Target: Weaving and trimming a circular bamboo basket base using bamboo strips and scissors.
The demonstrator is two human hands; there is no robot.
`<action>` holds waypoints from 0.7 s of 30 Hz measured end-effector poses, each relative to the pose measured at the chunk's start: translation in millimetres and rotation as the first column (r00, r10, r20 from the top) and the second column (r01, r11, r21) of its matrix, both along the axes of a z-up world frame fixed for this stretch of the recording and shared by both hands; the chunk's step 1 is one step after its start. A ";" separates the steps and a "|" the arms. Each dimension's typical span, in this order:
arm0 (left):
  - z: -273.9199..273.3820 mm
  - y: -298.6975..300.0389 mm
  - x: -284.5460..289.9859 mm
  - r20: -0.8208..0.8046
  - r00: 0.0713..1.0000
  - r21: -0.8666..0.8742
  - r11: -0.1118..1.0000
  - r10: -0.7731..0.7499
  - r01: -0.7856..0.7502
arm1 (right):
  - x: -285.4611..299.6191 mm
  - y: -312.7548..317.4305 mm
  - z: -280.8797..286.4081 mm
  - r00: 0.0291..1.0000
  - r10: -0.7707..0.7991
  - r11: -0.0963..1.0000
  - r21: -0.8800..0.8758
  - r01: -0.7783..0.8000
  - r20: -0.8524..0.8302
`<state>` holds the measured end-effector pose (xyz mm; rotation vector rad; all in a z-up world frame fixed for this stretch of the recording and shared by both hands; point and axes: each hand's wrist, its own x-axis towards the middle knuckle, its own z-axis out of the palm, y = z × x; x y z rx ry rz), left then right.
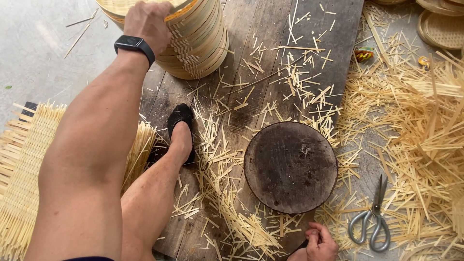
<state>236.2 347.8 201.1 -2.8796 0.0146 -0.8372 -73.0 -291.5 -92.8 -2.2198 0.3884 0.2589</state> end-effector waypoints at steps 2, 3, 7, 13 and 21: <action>1.2 -1.9 -0.5 -0.095 0.993 -0.091 0.993 0.068 -0.077 | -3.1 -10.5 -24.4 1.000 0.013 1.000 -0.001 -0.013 0.007; 1.4 -4.2 0.7 -0.196 0.973 -0.177 0.972 0.121 -0.157 | -5.1 -16.6 -36.1 1.000 0.022 1.000 -0.006 -0.022 0.013; 1.2 -6.0 -1.6 -0.198 0.975 -0.127 0.984 0.100 -0.126 | -2.0 -8.7 -16.4 0.999 0.037 0.999 -0.032 -0.037 0.008; 1.7 -7.6 -3.9 -0.129 0.987 -0.039 0.994 0.097 -0.102 | -0.6 -7.0 -11.8 0.999 0.036 0.999 -0.027 -0.035 0.021; 18.1 -10.3 -7.9 -0.172 0.985 -0.156 0.987 0.014 -0.041 | -0.3 -5.7 -10.8 0.999 0.025 0.998 -0.054 -0.026 -0.023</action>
